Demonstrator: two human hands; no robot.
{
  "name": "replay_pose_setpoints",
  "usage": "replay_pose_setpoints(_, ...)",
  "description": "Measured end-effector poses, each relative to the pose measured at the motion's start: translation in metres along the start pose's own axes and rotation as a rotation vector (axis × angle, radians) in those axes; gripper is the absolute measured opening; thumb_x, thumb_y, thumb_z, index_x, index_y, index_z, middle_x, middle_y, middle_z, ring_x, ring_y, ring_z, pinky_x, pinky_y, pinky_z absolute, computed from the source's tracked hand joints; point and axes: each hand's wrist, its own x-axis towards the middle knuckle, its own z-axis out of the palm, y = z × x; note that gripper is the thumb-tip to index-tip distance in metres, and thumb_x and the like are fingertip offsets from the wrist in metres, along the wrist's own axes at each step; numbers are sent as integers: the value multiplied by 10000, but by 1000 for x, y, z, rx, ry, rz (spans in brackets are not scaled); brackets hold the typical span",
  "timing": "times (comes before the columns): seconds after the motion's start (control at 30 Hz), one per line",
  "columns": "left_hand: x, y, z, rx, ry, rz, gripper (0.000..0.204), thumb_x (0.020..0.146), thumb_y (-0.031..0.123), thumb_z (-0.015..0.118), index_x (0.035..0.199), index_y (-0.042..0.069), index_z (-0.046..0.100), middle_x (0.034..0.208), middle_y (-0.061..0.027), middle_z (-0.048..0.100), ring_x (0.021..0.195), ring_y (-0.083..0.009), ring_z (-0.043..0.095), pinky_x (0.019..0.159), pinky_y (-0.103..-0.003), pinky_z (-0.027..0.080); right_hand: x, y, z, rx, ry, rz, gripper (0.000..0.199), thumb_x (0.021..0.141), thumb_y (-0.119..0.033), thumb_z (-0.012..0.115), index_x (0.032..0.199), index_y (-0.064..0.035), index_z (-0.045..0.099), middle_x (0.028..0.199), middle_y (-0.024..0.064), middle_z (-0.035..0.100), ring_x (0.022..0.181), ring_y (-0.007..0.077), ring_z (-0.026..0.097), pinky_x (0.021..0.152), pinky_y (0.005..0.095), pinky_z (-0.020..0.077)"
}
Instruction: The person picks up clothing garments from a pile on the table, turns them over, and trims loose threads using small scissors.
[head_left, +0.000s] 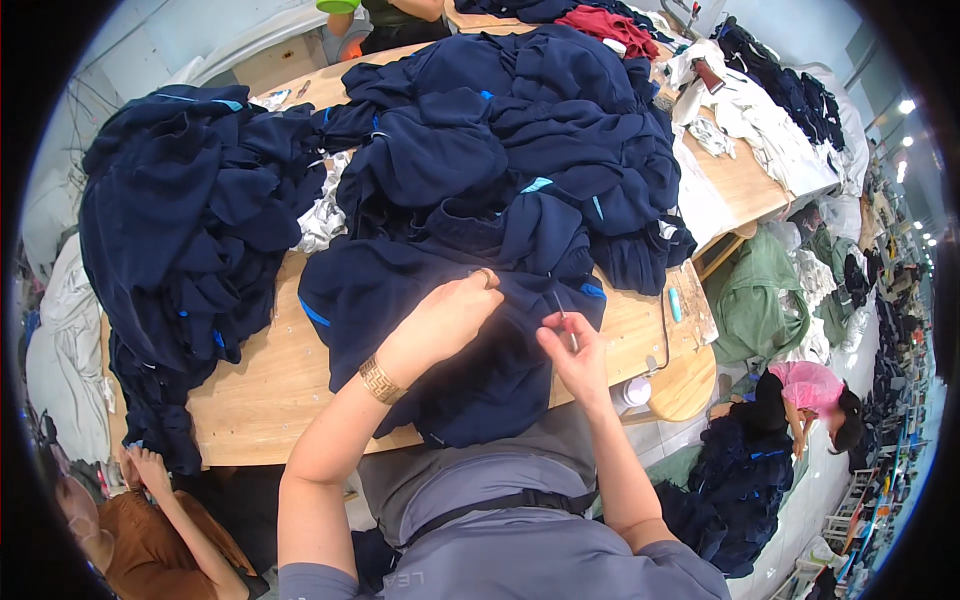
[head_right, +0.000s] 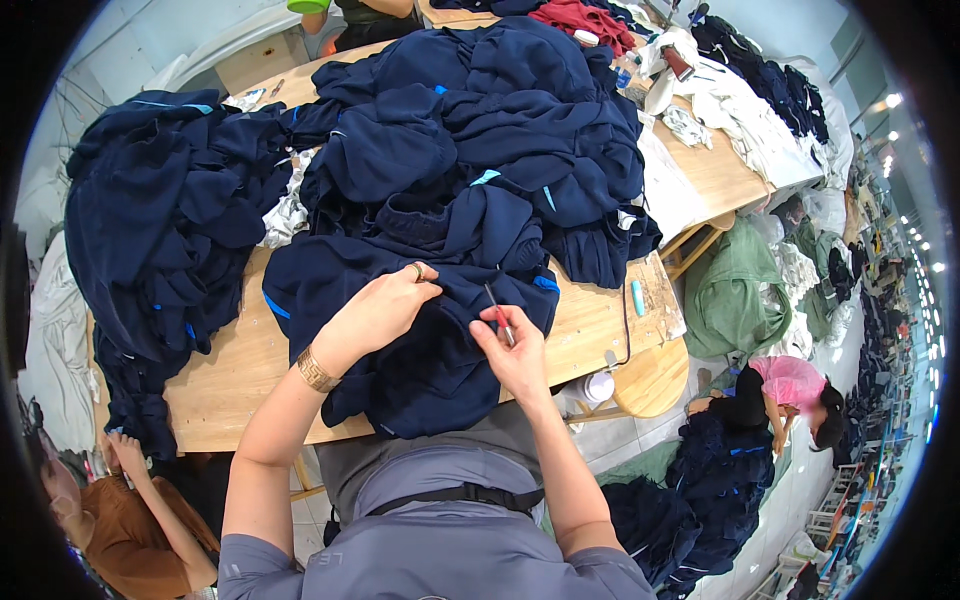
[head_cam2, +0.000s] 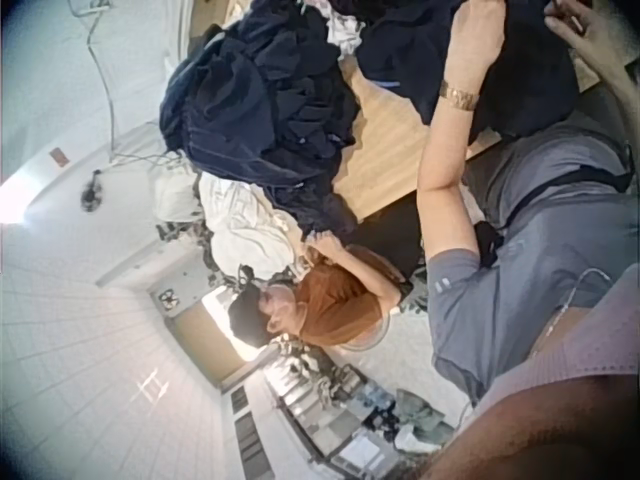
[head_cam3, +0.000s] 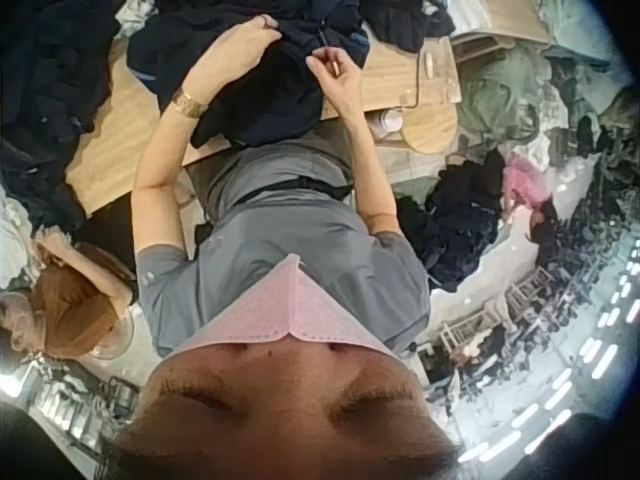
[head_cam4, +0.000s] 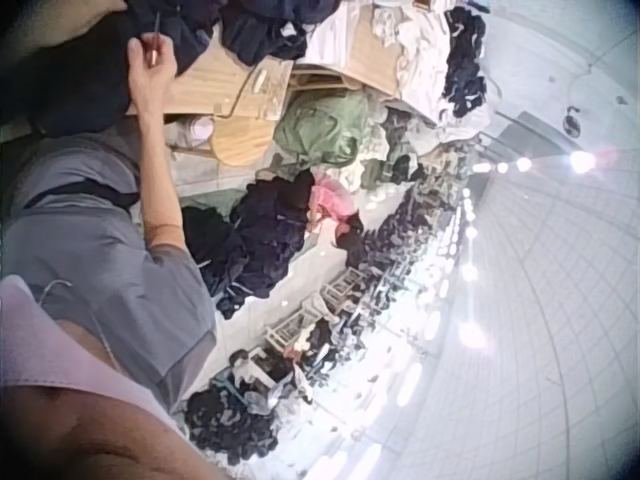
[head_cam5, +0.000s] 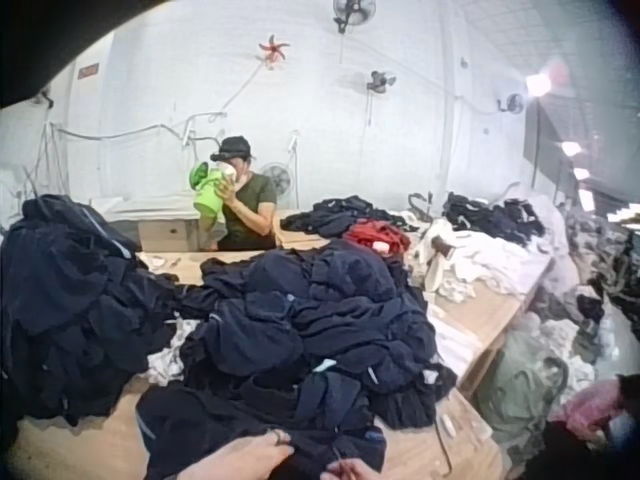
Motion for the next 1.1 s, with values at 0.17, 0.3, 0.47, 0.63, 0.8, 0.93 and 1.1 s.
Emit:
replay_pose_setpoints(0.17,4,-1,-4,80,5,0,125,780,-12,569,897,-16,614,959,-148,608,860,-299,613,752,-349,513,5,-1,3,-75,-18,-21,216,874,-218,638,829,-14,585,639,-72,468,569,0,360,491,181,290)
replay_pose_setpoints(0.3,5,-1,-9,-131,172,-9,76,812,30,596,883,20,619,845,-129,631,777,-273,635,670,-310,519,10,-4,-12,-229,-55,2,396,894,-361,578,709,-12,554,554,-3,475,503,91,405,474,258,325)
replay_pose_setpoints(0.47,4,4,-11,-684,228,-353,96,874,70,591,934,6,628,774,-40,649,672,-96,657,463,-180,464,10,-24,-14,-710,-146,-193,449,848,-414,599,666,-14,509,496,142,431,451,268,403,462,342,332)
replay_pose_setpoints(0.63,-1,-11,-11,-948,313,-538,119,872,95,605,931,-6,630,788,-47,652,670,-102,649,493,-174,472,16,-22,-14,-593,-134,-50,466,854,-432,582,669,-11,510,503,140,445,455,280,442,463,364,327)
replay_pose_setpoints(0.8,-8,-16,-13,-794,271,-476,126,884,131,598,944,35,652,815,-23,654,747,-61,616,535,-186,470,21,-40,-3,-781,-232,-216,446,839,-453,594,678,-39,555,522,121,512,513,310,544,487,370,385)
replay_pose_setpoints(0.93,-8,-10,-18,-768,253,-555,154,847,129,627,937,10,661,873,-64,680,775,-128,640,648,-261,492,34,-44,0,-892,-319,-275,368,833,-388,614,754,-28,604,583,154,546,553,312,554,517,371,402)
replay_pose_setpoints(1.1,-18,-17,-16,-382,75,-191,150,830,87,631,963,28,669,812,-72,645,715,-163,596,641,-278,467,40,-39,-8,-742,-351,-210,430,833,-456,598,723,-41,599,537,118,532,534,301,565,500,373,402)
